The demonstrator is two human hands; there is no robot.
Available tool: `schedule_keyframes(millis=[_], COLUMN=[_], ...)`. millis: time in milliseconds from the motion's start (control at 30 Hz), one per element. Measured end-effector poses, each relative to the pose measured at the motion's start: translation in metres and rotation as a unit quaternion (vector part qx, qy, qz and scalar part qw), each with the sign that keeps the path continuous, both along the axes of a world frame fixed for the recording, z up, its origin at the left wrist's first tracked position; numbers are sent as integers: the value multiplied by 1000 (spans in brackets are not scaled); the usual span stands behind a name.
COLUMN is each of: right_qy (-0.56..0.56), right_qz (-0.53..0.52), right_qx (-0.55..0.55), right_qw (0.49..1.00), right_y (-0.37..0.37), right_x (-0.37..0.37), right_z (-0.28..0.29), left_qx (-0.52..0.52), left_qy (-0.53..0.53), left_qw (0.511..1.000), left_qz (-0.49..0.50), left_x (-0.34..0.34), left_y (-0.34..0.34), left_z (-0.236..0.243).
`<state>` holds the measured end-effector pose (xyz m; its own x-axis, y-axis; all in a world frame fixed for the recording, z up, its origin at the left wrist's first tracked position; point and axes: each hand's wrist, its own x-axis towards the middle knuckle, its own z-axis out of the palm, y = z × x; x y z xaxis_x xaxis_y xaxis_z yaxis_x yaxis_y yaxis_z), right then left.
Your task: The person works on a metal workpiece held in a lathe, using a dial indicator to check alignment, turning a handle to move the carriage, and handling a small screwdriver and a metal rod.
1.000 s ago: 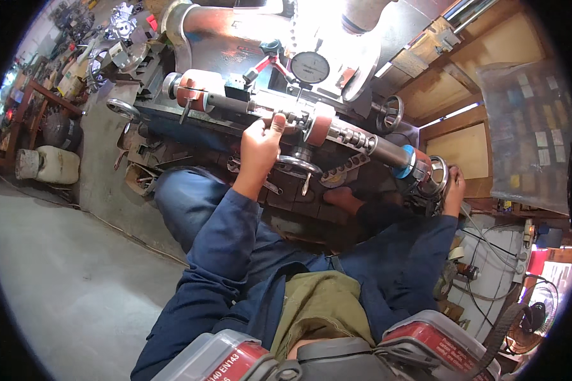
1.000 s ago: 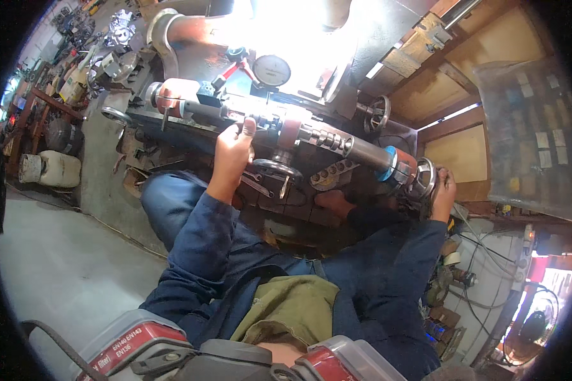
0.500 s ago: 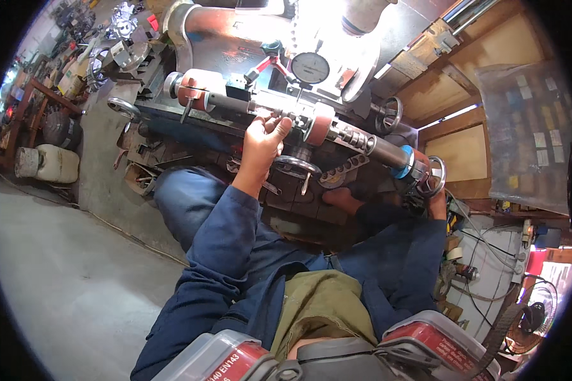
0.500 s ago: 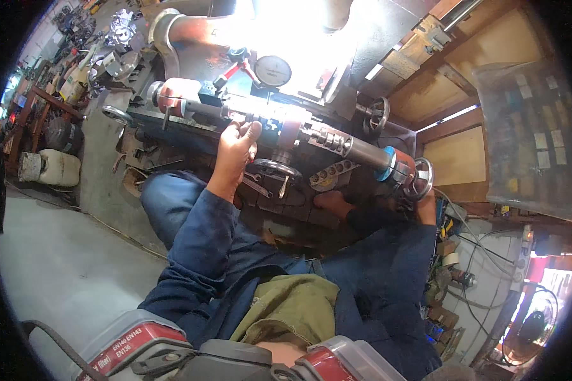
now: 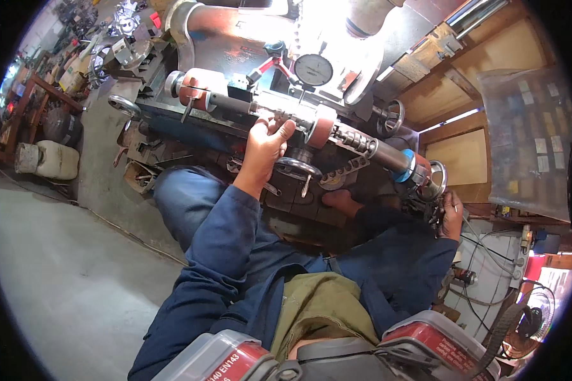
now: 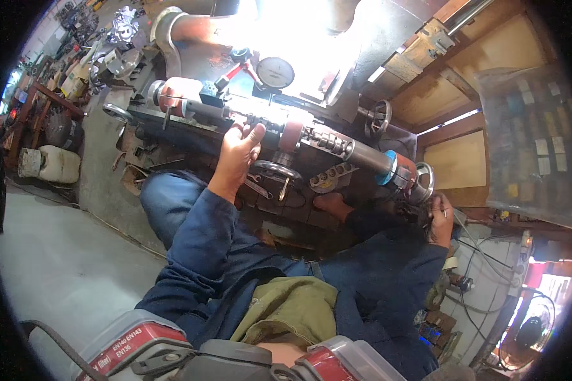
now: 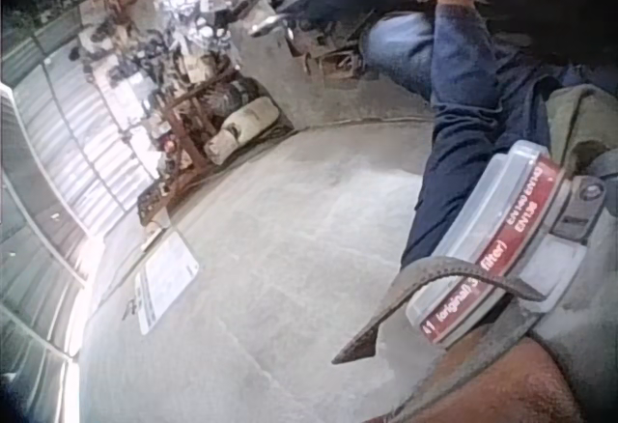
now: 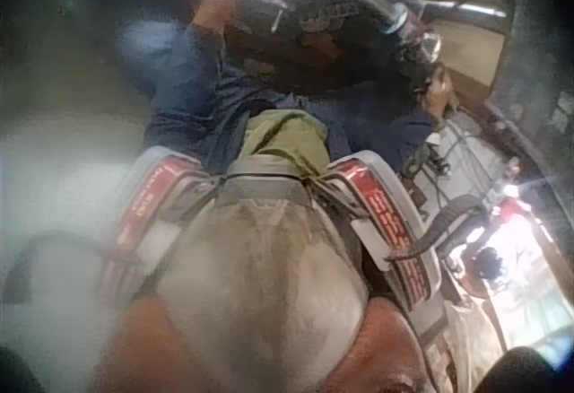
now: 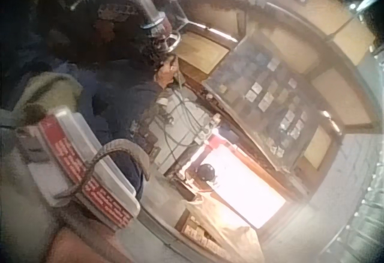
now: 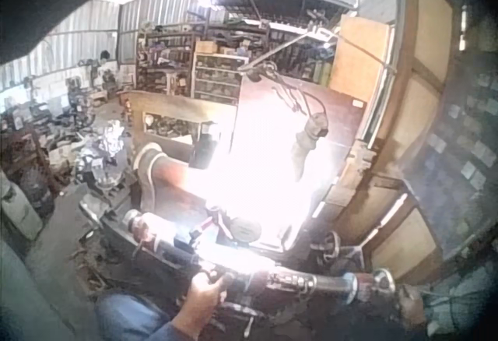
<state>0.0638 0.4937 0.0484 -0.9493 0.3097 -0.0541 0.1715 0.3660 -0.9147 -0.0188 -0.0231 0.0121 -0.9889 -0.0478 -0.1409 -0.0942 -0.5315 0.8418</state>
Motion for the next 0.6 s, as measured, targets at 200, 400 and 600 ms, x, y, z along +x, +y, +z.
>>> schedule_keyframes(millis=[200, 400, 600], right_qy=[66, 6, 20], right_qz=[-80, -46, 92], right_qx=[-39, 105, 33], right_qw=[994, 993, 995], right_y=[-10, -16, 4], right_x=[-38, -69, -77], right_z=[-2, 1, -38], left_qx=[1, -8, 1], left_qy=[9, 18, 12], left_qw=[1000, 1000, 1000], left_qz=[-8, -8, -8], left_x=[-2, -4, -4], left_y=[3, 5, 5], left_z=[-5, -9, -6])
